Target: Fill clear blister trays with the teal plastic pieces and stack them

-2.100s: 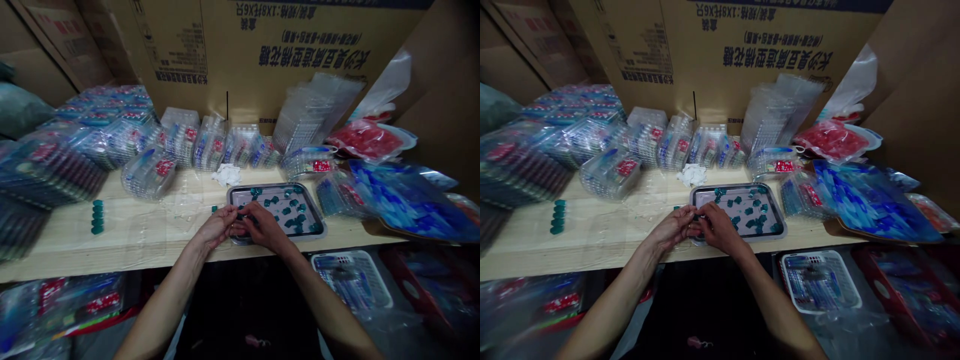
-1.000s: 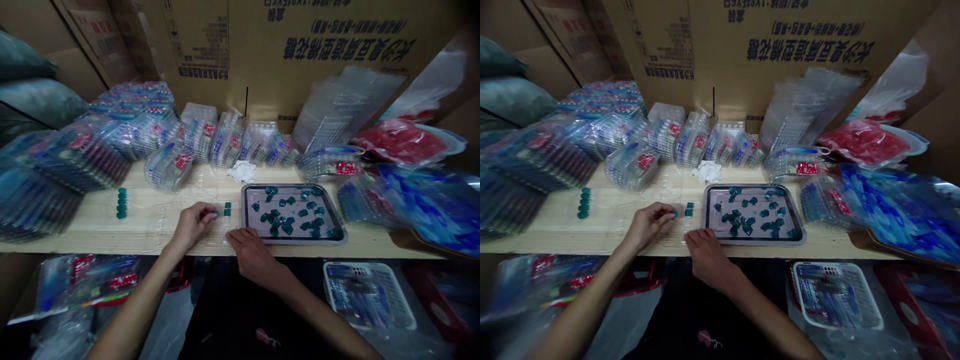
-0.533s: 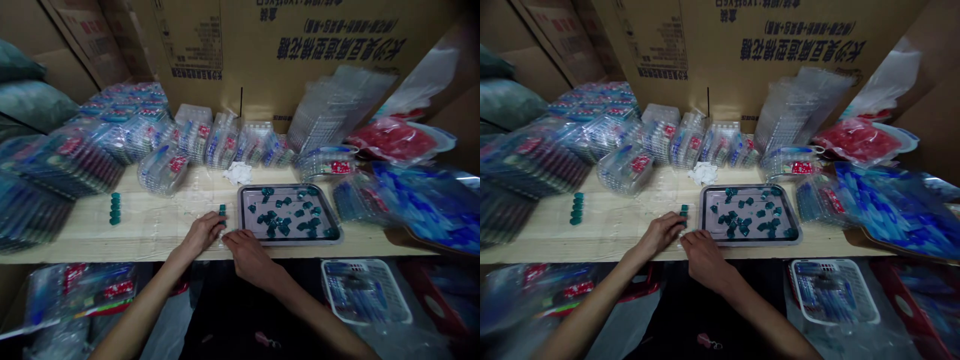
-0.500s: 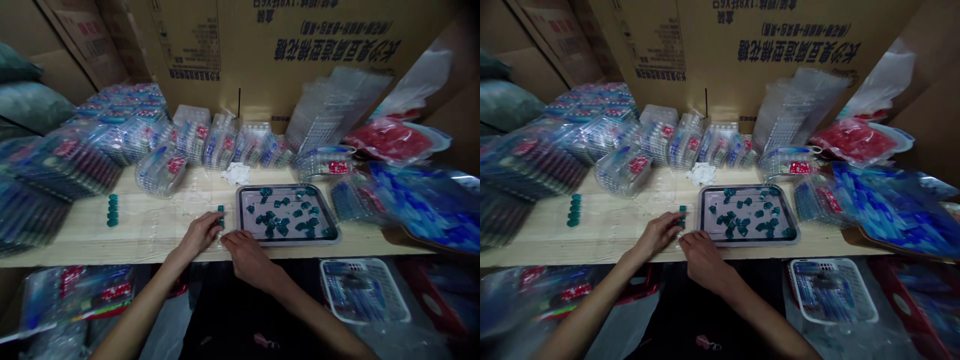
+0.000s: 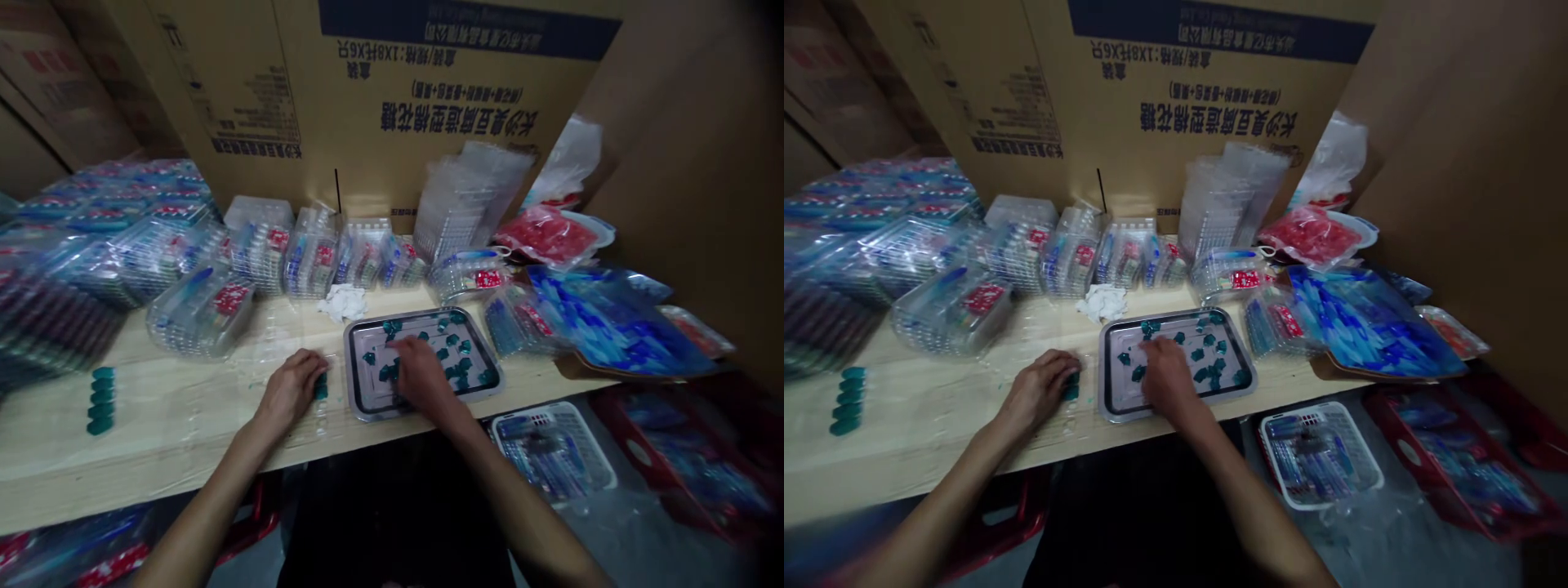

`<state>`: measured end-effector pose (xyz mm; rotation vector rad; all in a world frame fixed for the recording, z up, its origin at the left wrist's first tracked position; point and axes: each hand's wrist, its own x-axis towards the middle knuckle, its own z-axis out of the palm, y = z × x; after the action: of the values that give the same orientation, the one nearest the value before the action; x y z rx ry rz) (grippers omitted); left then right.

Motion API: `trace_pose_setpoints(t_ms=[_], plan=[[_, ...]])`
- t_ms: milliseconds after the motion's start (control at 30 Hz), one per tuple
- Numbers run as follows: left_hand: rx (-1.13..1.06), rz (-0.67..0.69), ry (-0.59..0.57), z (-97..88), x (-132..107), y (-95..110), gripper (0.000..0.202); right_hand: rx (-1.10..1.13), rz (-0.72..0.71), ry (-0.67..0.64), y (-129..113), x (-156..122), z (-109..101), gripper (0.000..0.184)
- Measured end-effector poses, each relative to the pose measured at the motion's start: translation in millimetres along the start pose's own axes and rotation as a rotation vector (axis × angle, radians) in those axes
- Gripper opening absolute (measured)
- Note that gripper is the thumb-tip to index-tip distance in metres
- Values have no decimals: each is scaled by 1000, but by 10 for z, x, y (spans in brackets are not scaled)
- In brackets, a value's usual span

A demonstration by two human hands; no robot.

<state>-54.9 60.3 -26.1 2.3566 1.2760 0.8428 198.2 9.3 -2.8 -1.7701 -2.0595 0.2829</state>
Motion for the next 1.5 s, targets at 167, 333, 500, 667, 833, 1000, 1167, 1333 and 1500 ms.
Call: trace_pose_setpoints(t_ms=[167, 333, 500, 667, 833, 1000, 1167, 1333, 1500], plan=[[-199, -136, 214, 27, 85, 478, 24, -294, 132, -85, 474, 251, -40, 29], [-774, -471, 135, 428, 208, 924, 32, -212, 139, 58, 390, 198, 35, 21], [-1198, -725, 144, 758, 282, 1096, 47, -6, -8, 140, 69, -36, 39, 23], [-1302, -779, 173, 649, 288, 1050, 45, 243, -49, 186, -48, -109, 89, 36], [-1372, -753, 165, 500, 203, 1023, 44, 407, -46, 190, -76, -84, 172, 23], [-1457, -799, 184, 484, 144, 1048, 46, 344, -5, 233, -203, -119, 186, 15], [-1566, -884, 227, 460, 139, 1019, 35, 387, -82, 245, -218, -133, 120, 18], [-1570, -952, 67, 285, 124, 957, 25, 239, -330, 93, -101, -81, -103, 23], [-1387, -898, 41, -7, 70, 830, 31, 230, -562, -11, -84, 5, -265, 26]])
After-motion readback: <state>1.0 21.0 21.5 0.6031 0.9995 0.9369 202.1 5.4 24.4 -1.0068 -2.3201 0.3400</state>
